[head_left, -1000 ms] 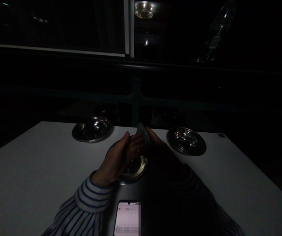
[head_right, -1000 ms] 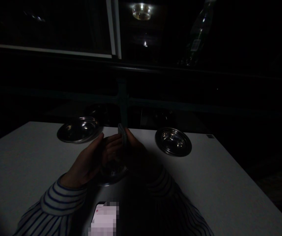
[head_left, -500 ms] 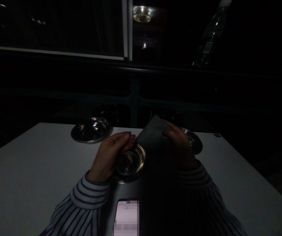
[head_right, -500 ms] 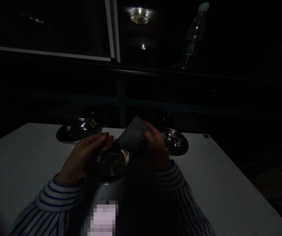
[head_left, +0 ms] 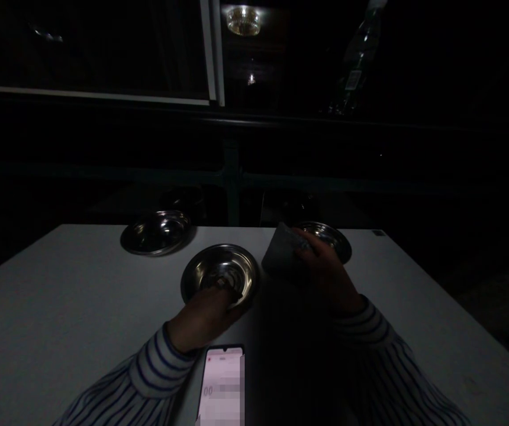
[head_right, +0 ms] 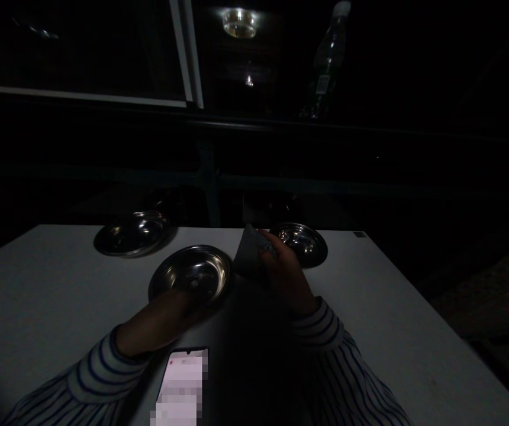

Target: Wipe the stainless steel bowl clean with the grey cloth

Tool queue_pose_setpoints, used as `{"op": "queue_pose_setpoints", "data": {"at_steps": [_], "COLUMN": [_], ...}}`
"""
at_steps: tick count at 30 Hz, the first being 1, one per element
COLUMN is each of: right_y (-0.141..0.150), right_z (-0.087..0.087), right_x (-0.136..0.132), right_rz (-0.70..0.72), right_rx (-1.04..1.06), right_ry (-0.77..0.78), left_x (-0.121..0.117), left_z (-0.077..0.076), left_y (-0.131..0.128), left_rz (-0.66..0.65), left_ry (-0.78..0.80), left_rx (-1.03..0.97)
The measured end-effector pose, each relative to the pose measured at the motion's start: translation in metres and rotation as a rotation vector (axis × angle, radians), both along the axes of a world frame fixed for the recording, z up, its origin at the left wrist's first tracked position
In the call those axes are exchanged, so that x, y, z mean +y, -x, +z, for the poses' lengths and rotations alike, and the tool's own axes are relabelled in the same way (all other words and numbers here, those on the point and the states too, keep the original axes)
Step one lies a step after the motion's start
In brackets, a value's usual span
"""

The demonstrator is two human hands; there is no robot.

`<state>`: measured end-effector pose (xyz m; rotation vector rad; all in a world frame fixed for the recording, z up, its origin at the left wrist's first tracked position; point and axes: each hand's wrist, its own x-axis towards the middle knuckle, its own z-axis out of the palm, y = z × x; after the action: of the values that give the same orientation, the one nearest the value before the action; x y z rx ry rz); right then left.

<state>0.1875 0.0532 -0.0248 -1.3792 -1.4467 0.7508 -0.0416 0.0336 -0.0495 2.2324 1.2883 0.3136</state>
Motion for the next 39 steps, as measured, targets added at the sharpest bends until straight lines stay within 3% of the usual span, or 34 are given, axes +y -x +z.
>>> {"op": "queue_pose_setpoints", "data": {"at_steps": [5,10,18,21,29,39], "right_y": [-0.005,-0.005,0.001,0.001,-0.002,0.021], "right_z": [-0.007,-0.009,-0.009,-0.010,-0.011,0.000], "right_x": [-0.004,-0.005,-0.009,-0.009,-0.006,-0.007], "right_rz": [-0.032,-0.012,0.032,0.044,0.018,0.062], "right_rx": [0.004,-0.006,-0.020,-0.001,-0.026,-0.166], "right_ry": [-0.011,-0.013,0.005,-0.005,-0.021,-0.083], "left_x": [-0.008,-0.009,-0.009,-0.003,0.016,0.023], "left_z": [-0.009,-0.007,0.002,0.011,0.024,0.037], "left_y": [-0.002,0.001,0.007,0.013,0.025,0.015], "left_rz": [-0.027,-0.081,-0.027,0.020,0.272,0.505], "left_ry": [-0.065,-0.191,-0.379,-0.339,-0.017,0.128], "left_rx": [0.124,0.141,0.079,-0.023,-0.452,-0.681]}}
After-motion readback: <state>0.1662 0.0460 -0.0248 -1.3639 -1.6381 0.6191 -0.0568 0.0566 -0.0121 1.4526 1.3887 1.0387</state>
